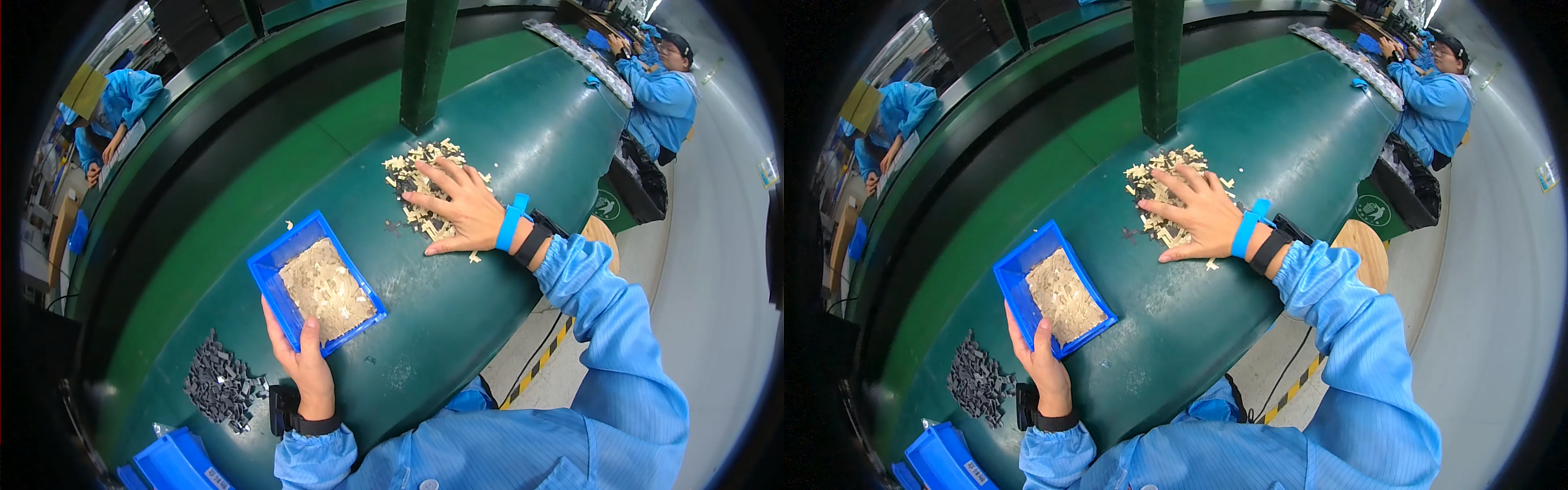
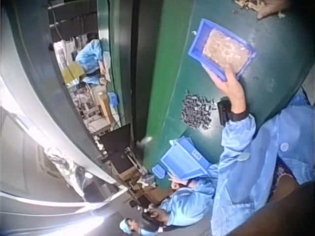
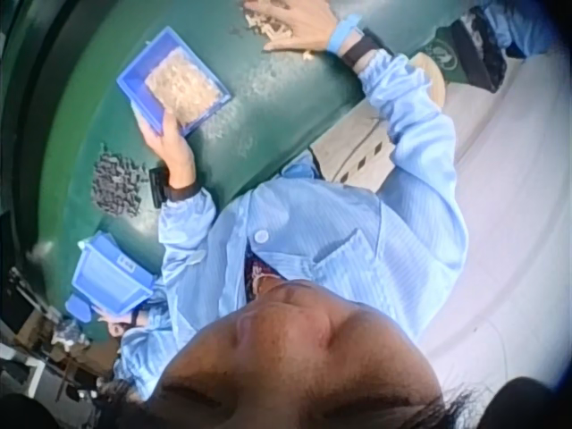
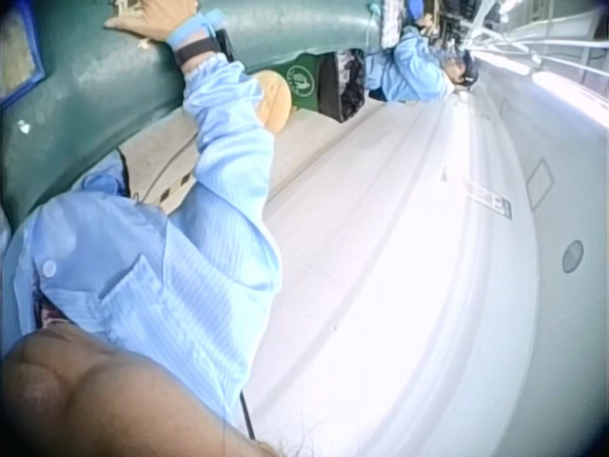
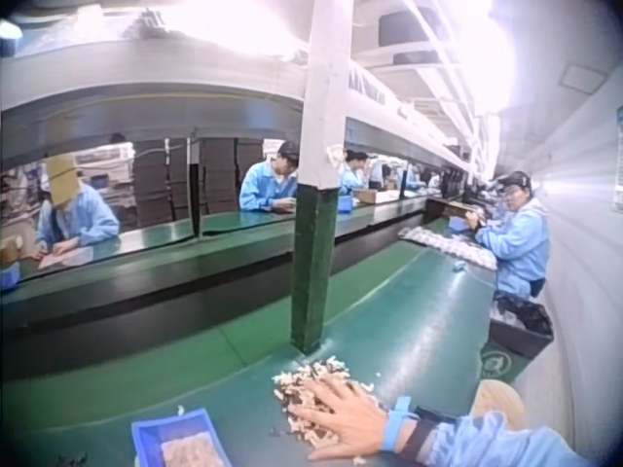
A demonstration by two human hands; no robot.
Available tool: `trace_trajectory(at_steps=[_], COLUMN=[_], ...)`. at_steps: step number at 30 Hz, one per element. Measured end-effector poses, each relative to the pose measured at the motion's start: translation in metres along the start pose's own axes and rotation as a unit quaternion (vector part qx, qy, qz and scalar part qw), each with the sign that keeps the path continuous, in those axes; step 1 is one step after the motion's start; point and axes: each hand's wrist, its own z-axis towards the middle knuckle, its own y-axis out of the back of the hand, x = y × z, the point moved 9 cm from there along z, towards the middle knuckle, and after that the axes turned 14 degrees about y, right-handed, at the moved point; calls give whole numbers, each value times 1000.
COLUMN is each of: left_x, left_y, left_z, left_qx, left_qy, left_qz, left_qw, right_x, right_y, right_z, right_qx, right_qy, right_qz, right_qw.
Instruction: Assembling small plastic components at a factory assembly line workstation and sorting them into trays.
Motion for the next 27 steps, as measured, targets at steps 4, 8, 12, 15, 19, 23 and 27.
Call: trace_trajectory(at_steps=[4, 8, 12, 15, 19, 23, 27], left_x=[-2, -1, -2, -1, -2, -1, -3], left_y=[-2, 1, -2, -2, -2, -3, -1], left_z=[-1, -1, 0, 0, 0, 0, -1], left_qx=[-5, -9, 3, 12, 14, 6, -4], left_qy=[1, -5, 16, 20, 17, 14, -1], left_qz=[6, 10, 8, 1, 7, 5, 17], left_qw=[1000, 1000, 1000, 1000, 1000, 1000, 1000], right_x=[-1, 1, -2, -3, -9, -22, -56], right_y=[-7, -4, 2, 10, 10, 21, 30], right_z=[-1, -4, -6, -5, -5, -3, -8], right_qx=[-11, -28, -84, -125, -119, -187, -266], right_qy=[17, 4, 18, 43, 60, 27, -102], right_qz=[21, 40, 58, 43, 45, 51, 141], right_qw=[1000, 999, 995, 990, 990, 981, 948])
